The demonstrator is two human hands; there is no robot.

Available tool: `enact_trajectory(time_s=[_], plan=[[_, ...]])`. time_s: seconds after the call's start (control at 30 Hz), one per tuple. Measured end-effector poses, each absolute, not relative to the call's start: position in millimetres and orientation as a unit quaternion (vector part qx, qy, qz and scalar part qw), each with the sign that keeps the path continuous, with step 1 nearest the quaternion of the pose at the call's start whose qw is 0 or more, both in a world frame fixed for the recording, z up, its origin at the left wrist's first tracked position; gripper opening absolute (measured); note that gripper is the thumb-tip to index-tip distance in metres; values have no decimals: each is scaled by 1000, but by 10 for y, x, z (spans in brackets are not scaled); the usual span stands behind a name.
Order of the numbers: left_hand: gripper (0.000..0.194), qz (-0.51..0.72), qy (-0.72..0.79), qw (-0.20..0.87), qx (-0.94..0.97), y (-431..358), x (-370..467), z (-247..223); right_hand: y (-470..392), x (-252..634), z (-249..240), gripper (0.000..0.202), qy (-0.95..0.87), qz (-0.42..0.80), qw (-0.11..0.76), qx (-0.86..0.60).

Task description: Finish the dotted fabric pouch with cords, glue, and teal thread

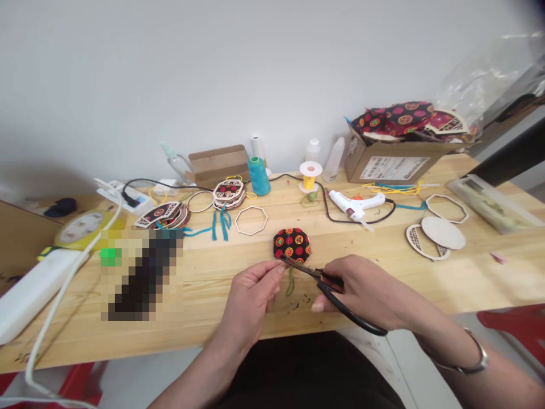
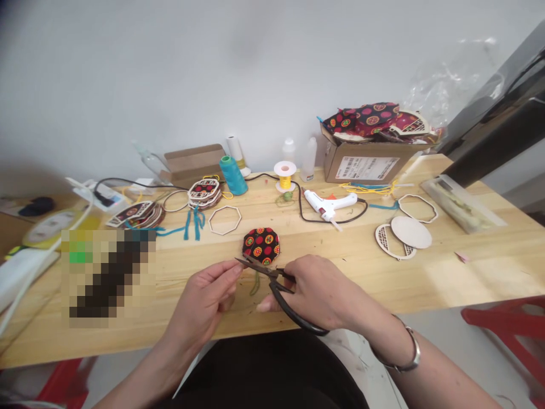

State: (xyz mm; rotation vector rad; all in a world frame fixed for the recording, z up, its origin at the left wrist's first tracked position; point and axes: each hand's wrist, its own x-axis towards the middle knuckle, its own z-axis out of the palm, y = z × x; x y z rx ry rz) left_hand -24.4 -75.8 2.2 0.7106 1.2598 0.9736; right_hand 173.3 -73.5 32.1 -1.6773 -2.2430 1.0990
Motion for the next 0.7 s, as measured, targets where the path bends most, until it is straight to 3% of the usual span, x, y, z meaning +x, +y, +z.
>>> enact_trajectory(time_s=[0.7], plan=[[28,419,549,650,317,-768,-257,-12,-683,1681,303,42,-730,387,66,-559]])
